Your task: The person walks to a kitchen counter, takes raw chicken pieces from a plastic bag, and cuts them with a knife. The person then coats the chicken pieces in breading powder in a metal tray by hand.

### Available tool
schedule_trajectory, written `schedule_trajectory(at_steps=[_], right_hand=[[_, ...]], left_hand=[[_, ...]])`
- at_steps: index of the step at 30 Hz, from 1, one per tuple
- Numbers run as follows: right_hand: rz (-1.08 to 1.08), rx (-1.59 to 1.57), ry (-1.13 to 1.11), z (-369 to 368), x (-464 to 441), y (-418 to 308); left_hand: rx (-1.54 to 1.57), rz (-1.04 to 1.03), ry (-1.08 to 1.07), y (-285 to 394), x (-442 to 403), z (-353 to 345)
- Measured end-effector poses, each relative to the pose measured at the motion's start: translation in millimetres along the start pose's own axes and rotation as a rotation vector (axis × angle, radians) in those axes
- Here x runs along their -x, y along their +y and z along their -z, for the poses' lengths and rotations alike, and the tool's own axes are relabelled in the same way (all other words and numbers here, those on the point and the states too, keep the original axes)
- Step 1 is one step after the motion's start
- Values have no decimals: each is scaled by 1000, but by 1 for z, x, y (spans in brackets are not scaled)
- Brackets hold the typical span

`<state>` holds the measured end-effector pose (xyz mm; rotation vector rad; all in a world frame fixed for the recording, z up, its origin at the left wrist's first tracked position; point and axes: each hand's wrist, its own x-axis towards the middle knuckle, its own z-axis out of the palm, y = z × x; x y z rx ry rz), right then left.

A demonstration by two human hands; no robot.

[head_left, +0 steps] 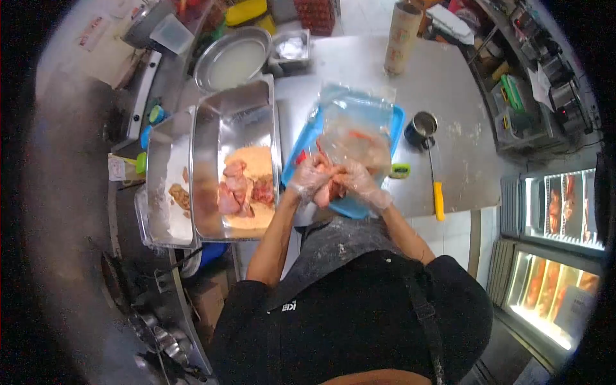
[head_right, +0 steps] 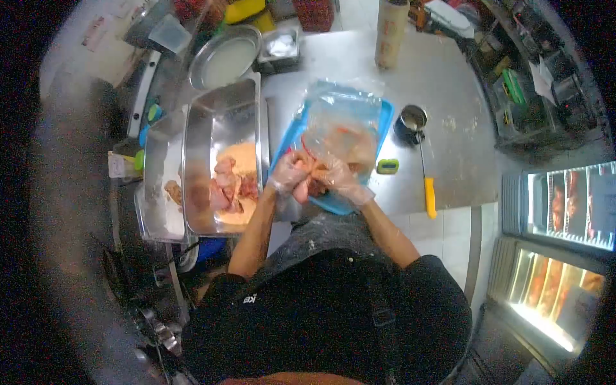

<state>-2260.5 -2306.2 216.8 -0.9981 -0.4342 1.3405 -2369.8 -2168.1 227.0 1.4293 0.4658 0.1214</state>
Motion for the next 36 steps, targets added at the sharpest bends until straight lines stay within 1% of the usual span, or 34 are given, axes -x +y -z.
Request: schedule_trajectory(at_steps=[2,3,4,6,7,8,9,10,11,12,13,14,15,16,18,19,20,21,22,23,24,25,26,27,29,30,31,33,34,35,36], right_hand=[[183,577,52,2,-1,5],[206,426,-11,-1,0,6],[210,426,-5,-1,2,7],[378,922,202,3,-2,13],[352,917,122,7,-6,18],[325,910,42,12,-11,23],[260,993,13,8,-10,20],[343,963,-7,10,-6,23],[423,934,-30,13,-2,27],[339,1074,-41,11,-1,24],[253,1213,-48,9,-1,21],[335,1243,-13,14,-3,33],[413,1272,20,22,-6,46],[430,1282,28,23,-7,49],[216,1145,84,18,-6,45],[88,1240,20,18,-8,39],[96,1247,28,25,-10,48],[223,1297,43,40,-14,76],[292,1332,26,56,-23,97],[362,1368,12,59,-26,101],[366,1371,15,64,-28,105],[474,1355,49,68,-31,109],[578,1335,81,66,-29,105],[576,1337,78,60,-24,95],[502,1019,15,50,-17,73],[489,1014,12,46,-17,65],[408,1084,36,41,-18,59],[451,1090,116,24,-13,39],[580,1025,181,18,-11,27],[733,1244,310,51,-20,46],[687,1089,391,52,-6,38]], left_hand=[[-3,-77,62,-7,-4,-5],[35,-71,19,-6,-2,-6],[33,-73,12,-4,0,-7],[-189,76,64,-3,2,-7],[-401,-229,-35,-3,4,-2],[-572,-82,-32,-27,-1,5],[-614,-161,-83,-39,-1,11],[-618,-196,-130,-4,14,2],[-708,-66,-143,-16,11,4],[-897,166,-180,24,16,-14],[-891,215,-102,7,14,-16],[-953,259,-79,28,18,-28],[-943,185,-51,0,15,-24],[-951,166,-46,-5,15,-23],[-1097,3,-42,4,16,-25],[-1132,109,-35,9,15,-29],[-1134,96,-34,11,13,-29],[-1166,41,-49,11,14,-28],[-1198,-15,-63,12,14,-26],[-1200,-23,-63,11,14,-24],[-1218,-126,-48,8,13,-21],[-1233,-228,-33,7,13,-18],[-1231,-228,-32,10,14,-17],[-1221,-230,-52,16,15,-15],[-1205,-226,-71,18,9,-10],[-1181,-260,-71,12,4,-7],[-1154,-287,-75,6,2,-4],[-1053,-563,11,14,4,0],[-1000,-669,21,17,1,2],[-944,-773,34,19,-3,5],[-747,-449,-57,2,-4,23]])
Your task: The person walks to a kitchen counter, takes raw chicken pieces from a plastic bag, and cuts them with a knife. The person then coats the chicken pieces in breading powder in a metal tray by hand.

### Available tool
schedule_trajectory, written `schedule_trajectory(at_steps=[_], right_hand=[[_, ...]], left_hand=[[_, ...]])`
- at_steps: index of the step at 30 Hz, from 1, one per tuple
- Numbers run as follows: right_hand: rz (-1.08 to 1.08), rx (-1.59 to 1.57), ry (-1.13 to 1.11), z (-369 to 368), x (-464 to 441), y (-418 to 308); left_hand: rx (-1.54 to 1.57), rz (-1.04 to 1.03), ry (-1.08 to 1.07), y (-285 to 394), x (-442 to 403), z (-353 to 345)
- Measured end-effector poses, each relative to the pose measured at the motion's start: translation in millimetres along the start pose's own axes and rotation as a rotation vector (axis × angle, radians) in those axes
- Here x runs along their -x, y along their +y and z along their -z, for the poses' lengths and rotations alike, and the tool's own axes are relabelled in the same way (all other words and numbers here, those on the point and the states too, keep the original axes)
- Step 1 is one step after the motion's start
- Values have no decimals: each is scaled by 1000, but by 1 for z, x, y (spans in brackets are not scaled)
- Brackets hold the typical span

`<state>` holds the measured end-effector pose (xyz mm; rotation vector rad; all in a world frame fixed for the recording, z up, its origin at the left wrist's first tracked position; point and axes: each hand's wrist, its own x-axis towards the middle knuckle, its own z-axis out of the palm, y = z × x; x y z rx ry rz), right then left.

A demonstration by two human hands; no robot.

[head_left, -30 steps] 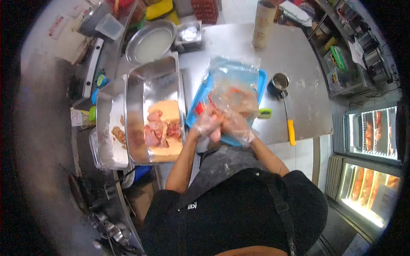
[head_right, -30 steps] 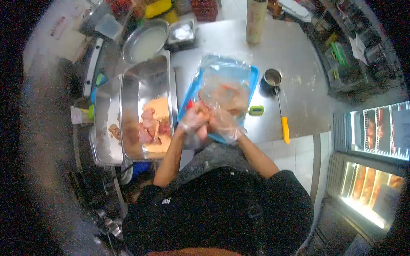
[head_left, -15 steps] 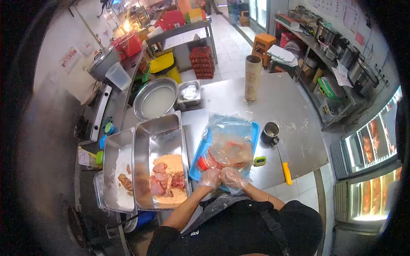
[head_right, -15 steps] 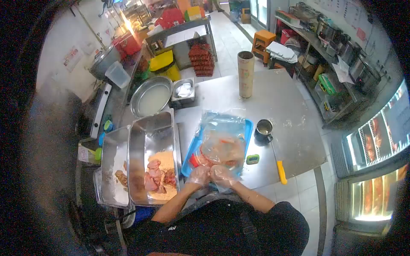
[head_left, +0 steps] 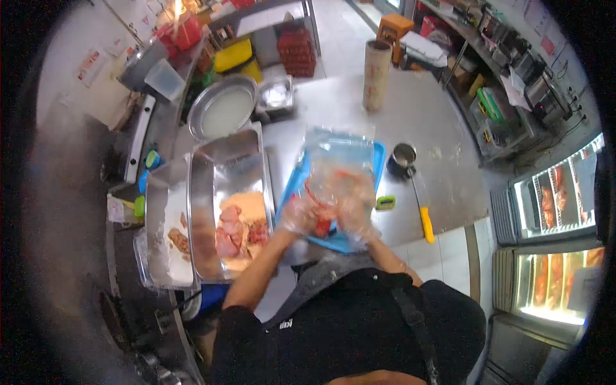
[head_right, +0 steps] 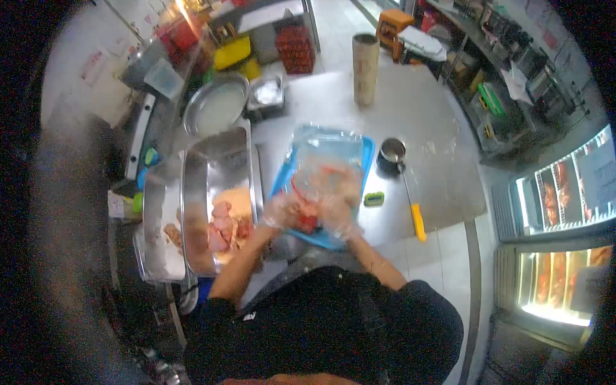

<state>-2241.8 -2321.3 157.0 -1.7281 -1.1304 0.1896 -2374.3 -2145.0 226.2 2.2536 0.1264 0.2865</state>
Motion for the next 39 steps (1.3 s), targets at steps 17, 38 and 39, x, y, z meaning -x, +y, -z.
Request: schedule_trajectory(at_steps=[17,38,39], right_hand=[[8,425,-300,48,-28,-56],[-623,-1184,-701,-132,-62,-180],[-645,-1118,-697,-140,-64,-183]], left_hand=[[1659,750,278,-16,51,26],[791,746,632,29,163,94],[501,829,512,24,170,106]])
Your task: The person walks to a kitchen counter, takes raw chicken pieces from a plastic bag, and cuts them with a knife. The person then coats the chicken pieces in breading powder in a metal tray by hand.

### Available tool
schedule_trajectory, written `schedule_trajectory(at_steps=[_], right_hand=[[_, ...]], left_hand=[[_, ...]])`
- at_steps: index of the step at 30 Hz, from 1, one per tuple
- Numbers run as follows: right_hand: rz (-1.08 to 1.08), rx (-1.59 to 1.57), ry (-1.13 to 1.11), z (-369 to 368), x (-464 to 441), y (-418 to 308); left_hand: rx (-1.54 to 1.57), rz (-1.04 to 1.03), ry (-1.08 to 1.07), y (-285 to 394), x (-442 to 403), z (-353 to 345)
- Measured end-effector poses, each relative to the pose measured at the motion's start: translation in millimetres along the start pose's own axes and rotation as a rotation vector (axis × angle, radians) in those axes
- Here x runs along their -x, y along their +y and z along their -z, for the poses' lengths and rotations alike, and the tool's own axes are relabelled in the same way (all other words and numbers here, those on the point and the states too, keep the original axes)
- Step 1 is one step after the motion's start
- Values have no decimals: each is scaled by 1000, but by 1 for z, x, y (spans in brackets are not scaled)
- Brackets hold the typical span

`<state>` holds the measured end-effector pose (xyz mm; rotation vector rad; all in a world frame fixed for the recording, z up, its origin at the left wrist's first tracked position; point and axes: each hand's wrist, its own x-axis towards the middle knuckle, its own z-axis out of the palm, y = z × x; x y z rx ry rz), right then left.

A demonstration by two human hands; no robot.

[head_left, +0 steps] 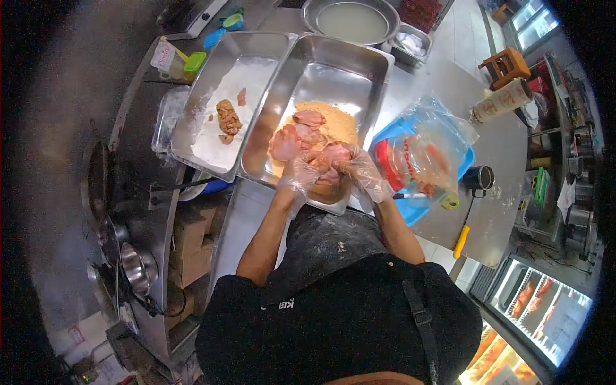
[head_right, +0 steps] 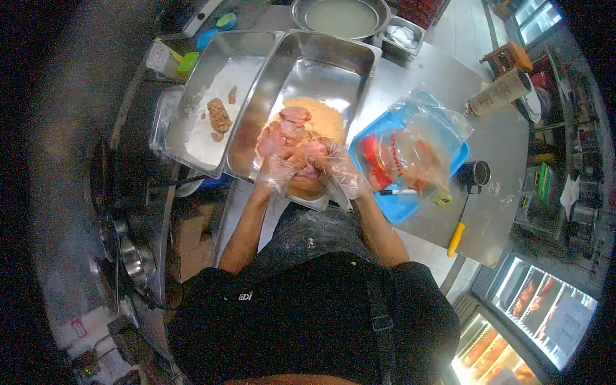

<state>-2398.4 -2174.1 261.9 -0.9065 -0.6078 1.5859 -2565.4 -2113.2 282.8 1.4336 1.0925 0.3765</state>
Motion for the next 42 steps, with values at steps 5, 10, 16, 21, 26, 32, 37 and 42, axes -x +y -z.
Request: schedule_trajectory(at_steps=[5,10,16,21,26,32,37,42], right_hand=[[-45,49,47,-29,-33,19],[-57,156,111,-42,-49,48],[1,260,113,-71,-57,37],[22,117,181,-74,-62,31],[112,-109,155,-74,-66,22],[150,530,275,-58,-60,24],[147,322,270,-45,-55,41],[203,400,208,-50,-48,24]], left_hand=[[162,102,-90,2,-1,41],[232,-99,-67,-45,-18,65],[501,19,-131,-91,-54,93],[1396,290,-44,-74,-53,91],[1397,70,-26,-44,-32,63],[935,-13,-12,-71,-45,57],[905,-225,-29,-46,-43,67],[787,-295,-34,-86,-60,70]])
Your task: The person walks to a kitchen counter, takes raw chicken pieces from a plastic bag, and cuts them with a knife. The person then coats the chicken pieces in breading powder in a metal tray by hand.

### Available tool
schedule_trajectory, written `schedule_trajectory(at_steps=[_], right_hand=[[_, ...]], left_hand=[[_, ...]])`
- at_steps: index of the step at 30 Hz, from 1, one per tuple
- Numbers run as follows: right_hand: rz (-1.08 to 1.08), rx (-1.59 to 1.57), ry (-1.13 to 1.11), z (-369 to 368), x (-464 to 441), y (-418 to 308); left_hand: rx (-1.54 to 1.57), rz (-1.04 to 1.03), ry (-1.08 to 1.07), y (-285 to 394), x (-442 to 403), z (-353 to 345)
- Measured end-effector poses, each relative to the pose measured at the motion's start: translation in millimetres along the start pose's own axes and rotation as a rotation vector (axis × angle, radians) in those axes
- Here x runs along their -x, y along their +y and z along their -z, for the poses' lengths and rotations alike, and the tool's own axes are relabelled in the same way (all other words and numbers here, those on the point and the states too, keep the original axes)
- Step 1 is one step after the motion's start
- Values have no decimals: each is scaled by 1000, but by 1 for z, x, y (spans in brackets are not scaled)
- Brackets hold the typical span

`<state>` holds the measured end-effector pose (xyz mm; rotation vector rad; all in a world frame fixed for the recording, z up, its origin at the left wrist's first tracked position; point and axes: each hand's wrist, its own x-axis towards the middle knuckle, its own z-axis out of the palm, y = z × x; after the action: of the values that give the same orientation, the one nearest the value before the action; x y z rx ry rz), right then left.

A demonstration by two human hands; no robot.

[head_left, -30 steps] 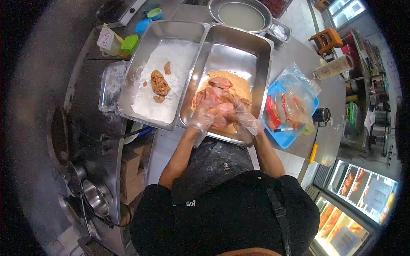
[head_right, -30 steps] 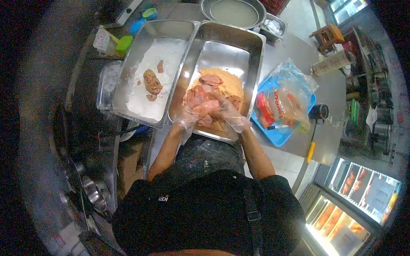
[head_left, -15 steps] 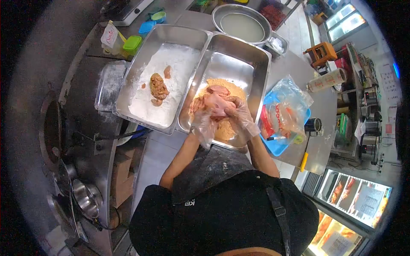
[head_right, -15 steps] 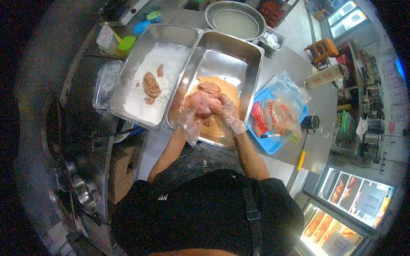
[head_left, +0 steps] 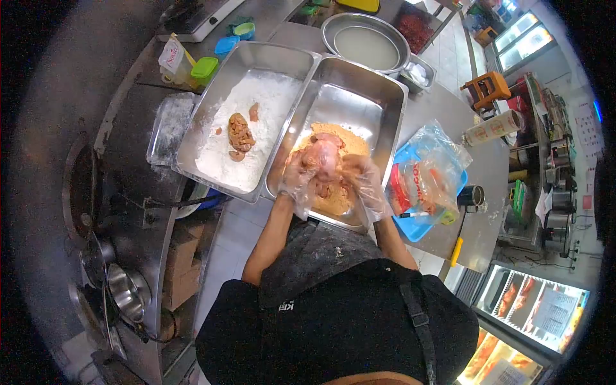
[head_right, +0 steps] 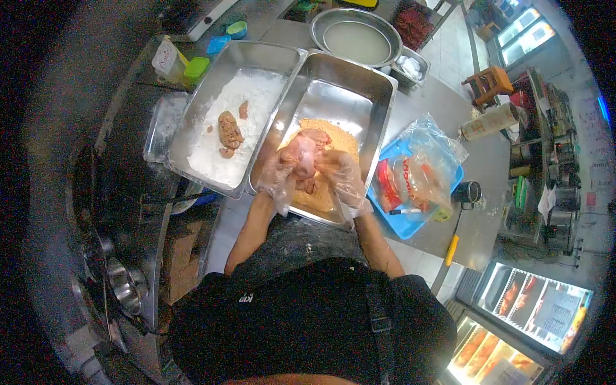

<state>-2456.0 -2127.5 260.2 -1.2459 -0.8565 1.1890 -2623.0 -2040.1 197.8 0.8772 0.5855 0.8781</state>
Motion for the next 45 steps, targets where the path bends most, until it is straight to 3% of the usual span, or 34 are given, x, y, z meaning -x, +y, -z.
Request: schedule_trajectory(at_steps=[1,2,3,5,6,7,9,10,13,15,17,19,21,23,24,25,27,32,34,35,37,39,41,43,45], right_hand=[[106,288,102,-3,-2,-19],[209,574,207,-7,-2,-38],[205,573,205,-13,-2,-60],[442,885,-52,-24,-8,-95],[368,965,-171,-18,-16,-88],[374,966,-152,-15,-17,-75],[-228,323,-345,-4,-23,-51],[-243,274,-355,7,-26,-33],[-452,135,-318,2,-6,-70],[-373,23,-405,17,-12,-26],[-194,102,-453,15,-11,-26],[-41,219,-464,16,-11,-23],[-234,66,-414,17,-13,-28],[-297,-24,-371,19,-12,-28],[-260,-32,-344,20,-12,-22],[-225,-36,-319,22,-13,-17],[-193,-32,-313,26,-17,-6],[-217,-59,-224,26,-9,-15],[-253,220,-237,22,-10,-33],[-263,215,-239,21,-11,-28],[-62,474,-186,23,-17,-2],[-42,419,-211,22,-19,19],[-71,669,-146,15,-18,-5],[-16,486,-59,27,-34,72],[-140,546,-58,18,-28,50]], left_hand=[[-291,-70,-40,-10,-7,13],[-292,-71,-36,-5,-10,11],[-233,103,-126,6,-10,3],[-177,282,-225,33,-2,-18],[-403,202,-211,52,9,-34],[-389,215,-194,55,12,-39],[-359,240,-160,62,15,-48],[46,482,-29,83,20,-67],[-15,468,-270,35,13,-15],[-69,555,-284,39,6,-17],[-604,379,-448,59,8,-33],[-725,392,-360,99,9,-77],[-840,408,-263,108,4,-88],[-625,230,-216,81,2,-63],[-561,103,-268,11,-27,-6],[-563,106,-272,10,-25,-10],[-249,238,-232,18,-13,-27],[-338,249,-236,-1,-13,-21],[-294,260,-192,-17,-18,-9],[-239,280,-154,-21,-20,-7],[24,352,-63,-5,-17,-25],[-283,276,-110,-28,-29,6],[-638,127,-154,-43,-40,33],[-690,-143,-187,-85,-40,64],[-863,-220,-144,-62,-23,41]])
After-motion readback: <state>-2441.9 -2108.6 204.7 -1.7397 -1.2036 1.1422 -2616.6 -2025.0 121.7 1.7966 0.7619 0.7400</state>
